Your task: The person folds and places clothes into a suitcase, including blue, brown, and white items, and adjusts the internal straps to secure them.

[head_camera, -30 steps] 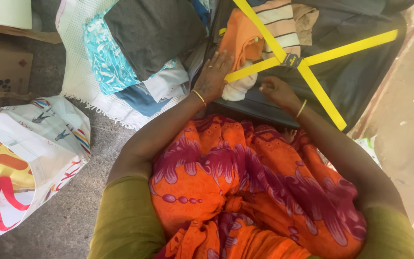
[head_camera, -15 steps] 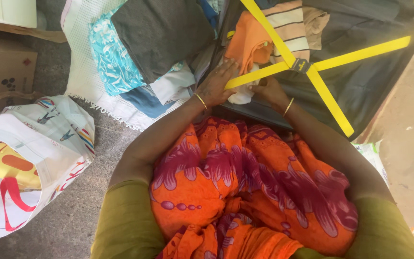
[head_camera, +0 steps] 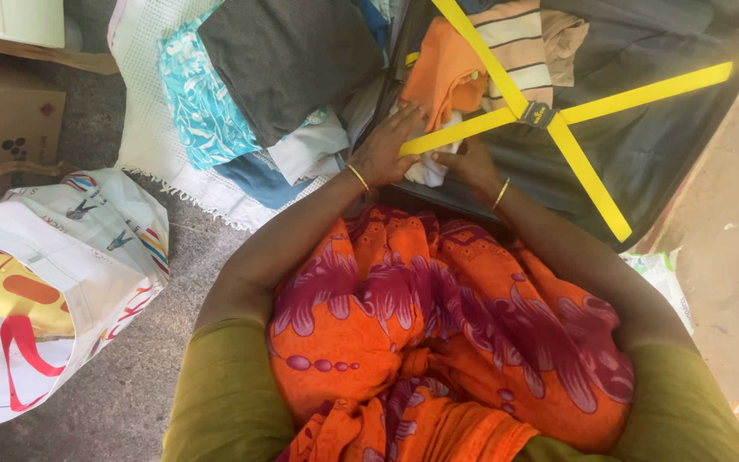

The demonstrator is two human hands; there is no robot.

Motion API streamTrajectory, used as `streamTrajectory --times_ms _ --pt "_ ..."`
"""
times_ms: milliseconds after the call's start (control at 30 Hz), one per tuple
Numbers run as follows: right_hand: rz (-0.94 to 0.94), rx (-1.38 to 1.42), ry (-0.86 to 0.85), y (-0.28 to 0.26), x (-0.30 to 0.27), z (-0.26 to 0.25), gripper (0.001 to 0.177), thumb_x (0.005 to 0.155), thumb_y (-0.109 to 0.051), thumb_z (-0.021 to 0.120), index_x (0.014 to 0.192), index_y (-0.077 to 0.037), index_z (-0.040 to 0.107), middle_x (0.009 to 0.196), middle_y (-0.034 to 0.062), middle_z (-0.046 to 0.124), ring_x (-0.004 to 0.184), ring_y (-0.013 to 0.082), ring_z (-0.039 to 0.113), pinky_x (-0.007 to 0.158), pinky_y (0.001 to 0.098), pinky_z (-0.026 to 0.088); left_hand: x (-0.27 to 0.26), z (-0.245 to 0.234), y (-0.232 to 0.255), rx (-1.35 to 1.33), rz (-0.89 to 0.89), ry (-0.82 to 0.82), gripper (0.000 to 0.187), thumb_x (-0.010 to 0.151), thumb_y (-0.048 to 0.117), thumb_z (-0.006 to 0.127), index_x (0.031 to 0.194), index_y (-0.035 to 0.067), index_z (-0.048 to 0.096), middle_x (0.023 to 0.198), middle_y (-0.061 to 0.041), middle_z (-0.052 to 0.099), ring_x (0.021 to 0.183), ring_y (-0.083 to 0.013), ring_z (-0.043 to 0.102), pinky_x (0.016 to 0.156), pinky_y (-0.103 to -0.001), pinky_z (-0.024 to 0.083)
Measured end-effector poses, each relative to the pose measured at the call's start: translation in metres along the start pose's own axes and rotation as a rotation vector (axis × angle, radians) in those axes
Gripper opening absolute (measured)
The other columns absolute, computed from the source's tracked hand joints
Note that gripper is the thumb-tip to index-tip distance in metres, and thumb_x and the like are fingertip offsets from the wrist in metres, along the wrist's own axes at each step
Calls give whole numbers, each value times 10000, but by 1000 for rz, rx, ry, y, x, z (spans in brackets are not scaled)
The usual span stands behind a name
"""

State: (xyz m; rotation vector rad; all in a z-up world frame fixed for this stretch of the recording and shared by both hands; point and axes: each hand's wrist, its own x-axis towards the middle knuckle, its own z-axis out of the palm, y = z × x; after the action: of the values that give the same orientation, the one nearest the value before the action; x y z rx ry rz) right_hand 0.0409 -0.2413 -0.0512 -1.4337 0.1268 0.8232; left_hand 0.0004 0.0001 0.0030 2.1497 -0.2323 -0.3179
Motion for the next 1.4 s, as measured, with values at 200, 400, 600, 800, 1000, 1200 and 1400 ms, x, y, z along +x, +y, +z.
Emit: streamTrajectory --times_ms 200,400,600,800,1000,1200,1400 --pt "88 -294 99 16 9 -5 498 834 -45 758 1299 27 594 1213 116 695 1111 212 668 959 344 524 1 1 -3 11 26 6 851 874 140 785 1570 -12 320 1612 -251 355 1519 -397 324 1261 -447 272" --pt "107 -361 111 8 -2 -28 494 820 -39 735 1290 21 594 1149 120 703 995 197 684 848 325 553 -1 0 -2 14 -1 -14 835 846 117 775 1553 -10 349 1609 -249 362 1516 -389 333 1259 -436 285" --pt "235 -284 149 6 -41 -77 403 886 -69 719 1258 15 590 1112 107 687 937 172 656 806 320 549 -3 3 -5 41 12 -8 834 844 115 775 1551 -11 350 1617 -240 353 1519 -386 328 1258 -443 284" --pt "131 -52 106 -2 -58 -84 437 937 -102 697 1326 12 535 1209 88 640 1072 160 626 944 294 526 0 5 -3 61 -27 -20 839 849 132 779 1548 -23 340 1623 -223 336 1509 -389 322 1234 -455 285" --pt "62 118 104 -23 -43 -43 628 873 -57 767 1371 -52 385 1268 63 583 1173 168 597 1024 329 514 -2 8 -4 68 -37 9 818 855 132 764 1550 -10 358 1616 -213 369 1510 -374 348 1244 -441 306" --pt "110 63 30 -57 -50 -45 577 834 2 736 1382 31 557 1287 131 675 1131 214 669 1009 338 545 -2 7 -5 92 -24 -16 806 863 130 752 1551 -17 358 1610 -221 376 1505 -379 346 1241 -447 297" --pt "250 163 -37 -128 -107 -62 552 864 -19 684 1401 35 568 1272 126 679 1077 213 665 933 348 548 1 6 -2 90 -69 -8 778 881 180 762 1537 4 382 1607 -229 368 1489 -392 346 1208 -460 301"
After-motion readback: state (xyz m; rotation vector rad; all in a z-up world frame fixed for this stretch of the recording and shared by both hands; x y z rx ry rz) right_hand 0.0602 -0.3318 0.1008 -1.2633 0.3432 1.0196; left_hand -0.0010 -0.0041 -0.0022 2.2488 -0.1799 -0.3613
